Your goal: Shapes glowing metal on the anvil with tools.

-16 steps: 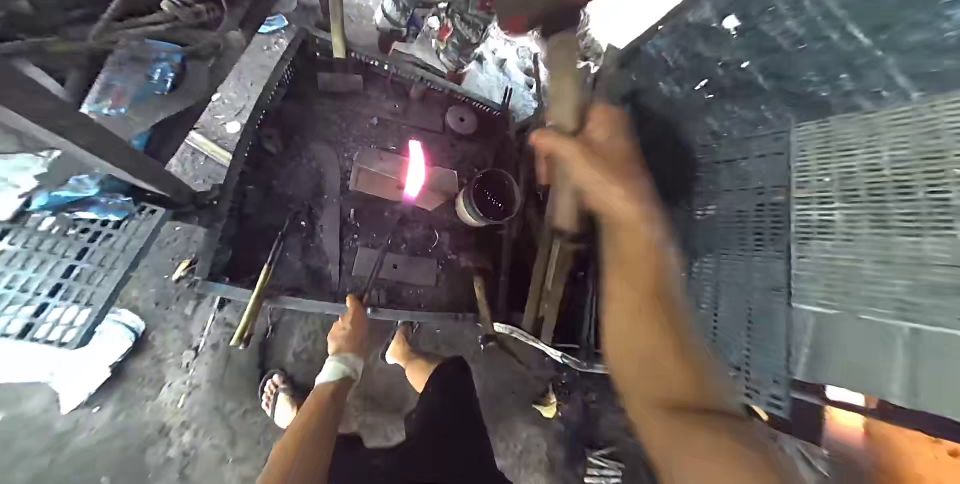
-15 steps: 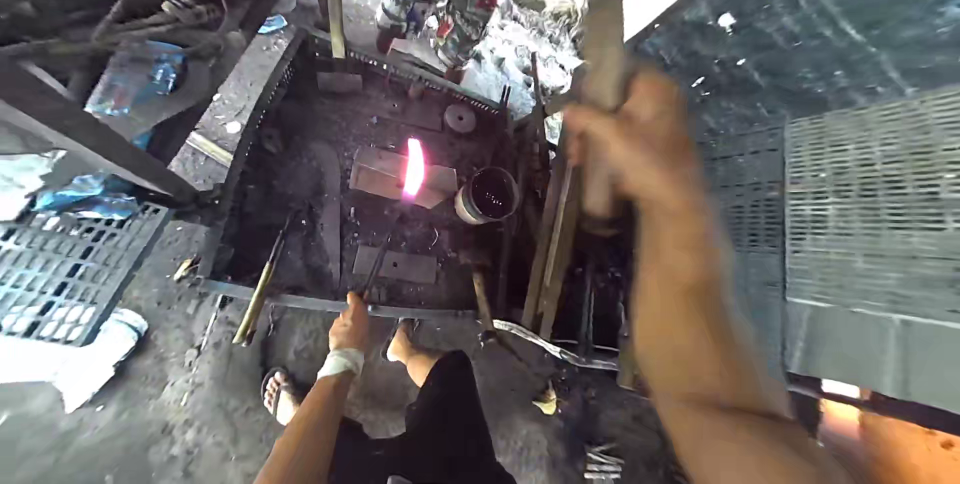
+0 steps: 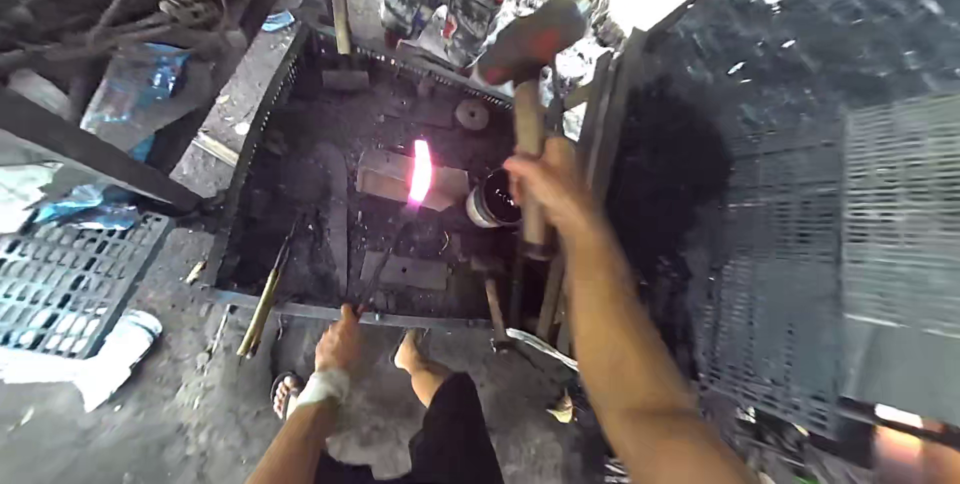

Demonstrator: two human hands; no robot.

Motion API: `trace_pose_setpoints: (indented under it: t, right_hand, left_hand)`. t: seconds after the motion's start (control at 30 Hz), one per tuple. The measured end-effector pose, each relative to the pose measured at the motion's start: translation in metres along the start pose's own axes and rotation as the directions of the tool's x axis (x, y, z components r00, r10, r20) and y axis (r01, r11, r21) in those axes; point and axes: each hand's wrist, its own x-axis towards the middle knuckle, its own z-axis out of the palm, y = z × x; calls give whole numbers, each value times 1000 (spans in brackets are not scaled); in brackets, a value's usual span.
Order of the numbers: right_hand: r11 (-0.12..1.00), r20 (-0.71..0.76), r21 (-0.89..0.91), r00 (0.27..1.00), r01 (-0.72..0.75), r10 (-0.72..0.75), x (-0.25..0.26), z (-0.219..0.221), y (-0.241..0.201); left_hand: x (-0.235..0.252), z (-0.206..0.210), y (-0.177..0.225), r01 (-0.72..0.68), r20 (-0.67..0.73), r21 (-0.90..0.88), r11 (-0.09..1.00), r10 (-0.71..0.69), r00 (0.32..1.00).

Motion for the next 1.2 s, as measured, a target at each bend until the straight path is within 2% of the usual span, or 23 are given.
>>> trace_pose_setpoints:
  t: [0.1,0.2,0.23,0.27,0.3,0.33,0.37,0.4,0.43,0.47,0.5,0.53,0.57,0.63,0.67,0.73,0.83,0.9,1.0,1.07,1.1,1.17,1.2]
  right_hand:
    - [936,-194,-275,941,220,-278,-71,-84,-89]
    - [821,-335,-479,799,312,-499,-89,-137,-153]
    - [778,-386,-516,713,358,-585,-77,-144,-158]
    - [704,-431,-557,571,440,-698,-52,-141,-147]
    - [548,-396,-627,380,553,-836,-13,-133,-121]
    - [372,-268,-665,258,648,-928,28,-119,-81]
    - [454,-311,-641,332,619,-891,50,-75,-43]
    - [772,-392,-541,711,335,-583,43,-13,-23]
    - [863,-472,-419,744,284,-474,63,55,32]
    - [925,-429,-305,835,225,-345,75,111,81]
    - [975,-284,-206,948,88,-145,85,148,118]
    - [988,-101,-128,992,-83,70,91,163,138]
    - [971,70,-48,969,-236,239,93,158,136]
    - [949,216,52,931,-312,294,71,117,86]
    - [959,216,72,943,-274,253,40,90,60]
    - [995,138,34,986,-95,90,-23,35,4]
    - [959,-26,-215,981,182,-192,-97,-40,-70]
    - [840,-141,-405,882,362,-449,-111,-86,-110]
    - [689,-300,-498,641,526,-707,-74,-124,-145]
    - [674,-494,-490,462,552,-737,-26,-88,-136]
    - [702,-534,-491,458,515,-710,-3,-54,-102]
    - [797,-534,-384,592,465,-603,37,44,15]
    - [867,-495,-288,713,406,-498,55,93,78]
  left_hand:
    - [11,9,-7,-18,-41,-2,1000,18,999]
    - [14,9,-7,-15,-34,-12,1000,14,999]
    - [15,12,-6,-5,-25,-23,1000,5,1000]
    - [16,15,-4,13,-9,-32,999,-13,1000]
    - [17,17,-2,39,15,-36,999,-39,999]
    - [19,20,0,62,26,-39,997,-61,998]
    - [22,24,1,79,31,-37,996,-78,996]
    - [26,28,1,88,23,-20,996,-88,996]
    - [28,33,1,91,0,-9,996,-91,996]
    - [29,35,1,86,-21,-11,996,-86,996]
    - [26,33,3,81,-27,-10,997,-81,996]
    - [17,27,6,82,1,-10,997,-82,997]
    - [8,18,9,86,39,0,996,-86,996]
    - [-3,8,16,76,72,-19,997,-74,995]
    - [-6,11,14,69,69,-25,997,-67,995]
    - [-1,19,10,44,18,-57,997,-43,999]
    - [5,31,-1,6,-3,-65,998,-6,1000]
    - [8,31,-1,5,-6,-42,999,-5,1000]
    - [8,26,3,55,46,-34,998,-54,997]
    - [10,31,8,93,79,-31,995,-91,993]
    - [11,35,10,108,79,-30,994,-106,991]
    - [17,48,12,118,47,-24,993,-117,992]
    - [17,53,13,110,22,-24,994,-110,994]
